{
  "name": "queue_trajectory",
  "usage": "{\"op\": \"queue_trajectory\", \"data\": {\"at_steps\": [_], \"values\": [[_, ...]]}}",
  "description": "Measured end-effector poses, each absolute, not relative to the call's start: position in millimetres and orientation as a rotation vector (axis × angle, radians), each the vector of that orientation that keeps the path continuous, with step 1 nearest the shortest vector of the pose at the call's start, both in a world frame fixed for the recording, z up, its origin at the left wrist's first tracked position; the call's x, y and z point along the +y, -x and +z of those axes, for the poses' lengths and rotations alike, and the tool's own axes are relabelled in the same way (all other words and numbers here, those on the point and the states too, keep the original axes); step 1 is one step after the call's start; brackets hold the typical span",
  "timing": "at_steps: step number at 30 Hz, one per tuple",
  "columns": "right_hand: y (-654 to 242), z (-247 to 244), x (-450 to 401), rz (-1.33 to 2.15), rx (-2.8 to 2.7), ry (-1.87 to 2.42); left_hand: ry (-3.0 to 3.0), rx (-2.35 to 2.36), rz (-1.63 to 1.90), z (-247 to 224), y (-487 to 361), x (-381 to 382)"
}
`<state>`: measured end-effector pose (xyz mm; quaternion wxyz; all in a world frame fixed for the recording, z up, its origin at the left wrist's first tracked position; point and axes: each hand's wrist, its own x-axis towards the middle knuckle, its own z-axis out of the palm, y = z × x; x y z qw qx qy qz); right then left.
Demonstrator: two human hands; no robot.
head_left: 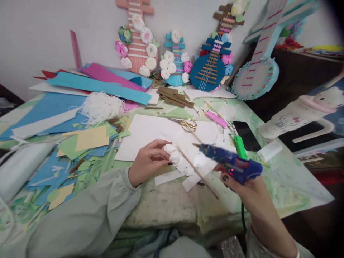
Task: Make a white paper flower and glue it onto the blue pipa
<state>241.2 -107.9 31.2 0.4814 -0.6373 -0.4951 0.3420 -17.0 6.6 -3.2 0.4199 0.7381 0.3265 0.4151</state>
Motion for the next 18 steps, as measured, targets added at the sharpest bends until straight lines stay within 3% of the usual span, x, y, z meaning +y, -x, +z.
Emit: {"op": "queue_trajectory", "data": {"at_steps": [18], "values": [[-222.1,6.0,-119.3,0.963,-1.529,1.534,-1.872,0.788,1.013,-6.5,16.6,5.8]]}}
